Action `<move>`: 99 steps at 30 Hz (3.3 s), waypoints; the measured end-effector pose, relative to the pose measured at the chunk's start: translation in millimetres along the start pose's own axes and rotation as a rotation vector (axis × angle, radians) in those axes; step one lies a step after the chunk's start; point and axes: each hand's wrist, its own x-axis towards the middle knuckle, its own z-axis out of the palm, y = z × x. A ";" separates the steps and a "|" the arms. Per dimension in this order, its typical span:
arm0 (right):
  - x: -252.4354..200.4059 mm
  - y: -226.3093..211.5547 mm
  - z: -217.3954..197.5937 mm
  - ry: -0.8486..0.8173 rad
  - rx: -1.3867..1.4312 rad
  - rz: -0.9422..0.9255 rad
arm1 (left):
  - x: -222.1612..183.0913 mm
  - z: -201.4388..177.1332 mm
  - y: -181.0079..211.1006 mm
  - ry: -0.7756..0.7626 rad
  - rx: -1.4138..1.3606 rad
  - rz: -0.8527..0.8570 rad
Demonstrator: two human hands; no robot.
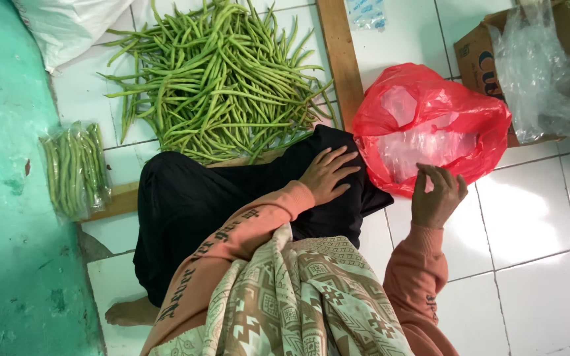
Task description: Packing green beans into small plastic bags
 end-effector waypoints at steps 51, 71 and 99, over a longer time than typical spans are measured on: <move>2.6 -121.0 56.9 -0.359 1.512 0.504 | -94.0 -48.7 -48.7 0.631 -1.384 -0.873; 48.4 -167.5 21.8 -0.310 1.612 0.511 | -86.3 -103.1 -82.3 1.145 -0.779 -0.638; 35.2 -170.6 12.1 -0.040 0.520 -0.386 | -133.7 21.8 -21.7 0.212 -1.267 -0.946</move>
